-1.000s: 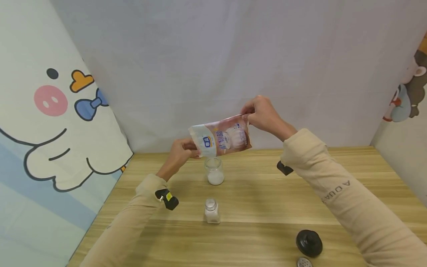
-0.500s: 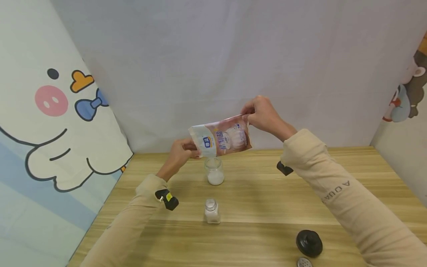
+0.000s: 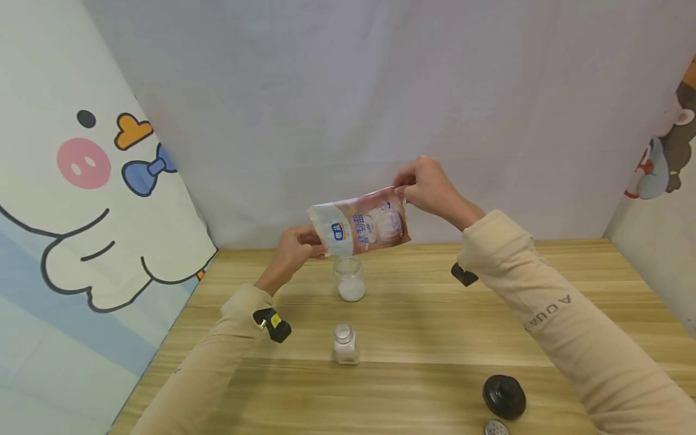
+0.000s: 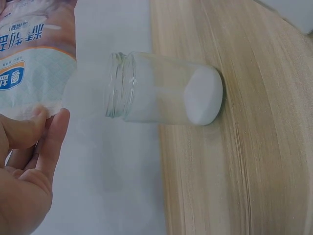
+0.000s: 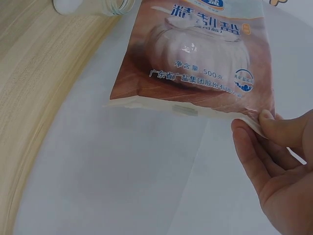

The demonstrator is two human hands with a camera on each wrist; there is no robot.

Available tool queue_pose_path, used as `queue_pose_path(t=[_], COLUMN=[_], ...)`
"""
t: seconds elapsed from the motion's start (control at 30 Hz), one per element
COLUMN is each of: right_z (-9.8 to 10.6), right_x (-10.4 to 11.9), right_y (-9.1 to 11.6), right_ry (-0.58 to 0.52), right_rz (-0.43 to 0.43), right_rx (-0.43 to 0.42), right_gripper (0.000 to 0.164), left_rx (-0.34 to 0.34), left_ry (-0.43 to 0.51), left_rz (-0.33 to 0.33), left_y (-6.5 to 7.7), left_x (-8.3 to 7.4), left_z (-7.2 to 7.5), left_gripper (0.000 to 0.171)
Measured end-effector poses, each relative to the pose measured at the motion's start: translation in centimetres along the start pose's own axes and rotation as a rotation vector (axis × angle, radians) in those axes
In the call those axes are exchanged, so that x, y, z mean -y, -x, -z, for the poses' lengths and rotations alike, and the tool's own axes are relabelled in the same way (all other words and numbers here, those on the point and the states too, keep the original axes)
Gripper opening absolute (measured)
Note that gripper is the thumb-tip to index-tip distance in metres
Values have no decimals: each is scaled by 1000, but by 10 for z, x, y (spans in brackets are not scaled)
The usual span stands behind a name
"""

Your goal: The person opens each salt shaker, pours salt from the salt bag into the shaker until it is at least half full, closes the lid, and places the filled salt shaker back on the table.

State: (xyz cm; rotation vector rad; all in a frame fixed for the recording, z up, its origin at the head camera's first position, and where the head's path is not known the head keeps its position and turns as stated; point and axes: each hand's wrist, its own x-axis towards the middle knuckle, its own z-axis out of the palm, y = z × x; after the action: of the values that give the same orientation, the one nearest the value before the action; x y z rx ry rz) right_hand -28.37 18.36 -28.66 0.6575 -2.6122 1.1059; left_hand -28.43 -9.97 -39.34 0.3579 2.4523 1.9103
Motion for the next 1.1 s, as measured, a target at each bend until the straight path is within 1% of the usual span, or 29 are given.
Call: queue_pose_path(t=[0.23,0.57,0.6,0.63,0.83,0.87,1.1], right_z=[0,2,2,2,2,2,1], right_x=[-1,-2,-2,-2,-2,-2,-2], right_y=[0,1,1,1,3,3,2], right_ry=[0,11,12,12,4,4,8], right_rz=[4,0,3,4,4,5,4], right_rx=[7,5,4,3,0,-1,-15], right_gripper=[11,11,11,11,11,11,11], left_rx=[-13,-11,-9,-3,-2,-9,-12], left_ry=[-2,6,9,9,9,9,12], left_rz=[-6,-6,-8,-4,-4,-9,-7], left_y=[1,0,0,2,2,0,-1], left_x=[2,0,0,-4,-3,1,3], left_z=[-1,-3,-3,-3,-4,-4,-4], left_gripper=[24,23,23,23,22,22,23])
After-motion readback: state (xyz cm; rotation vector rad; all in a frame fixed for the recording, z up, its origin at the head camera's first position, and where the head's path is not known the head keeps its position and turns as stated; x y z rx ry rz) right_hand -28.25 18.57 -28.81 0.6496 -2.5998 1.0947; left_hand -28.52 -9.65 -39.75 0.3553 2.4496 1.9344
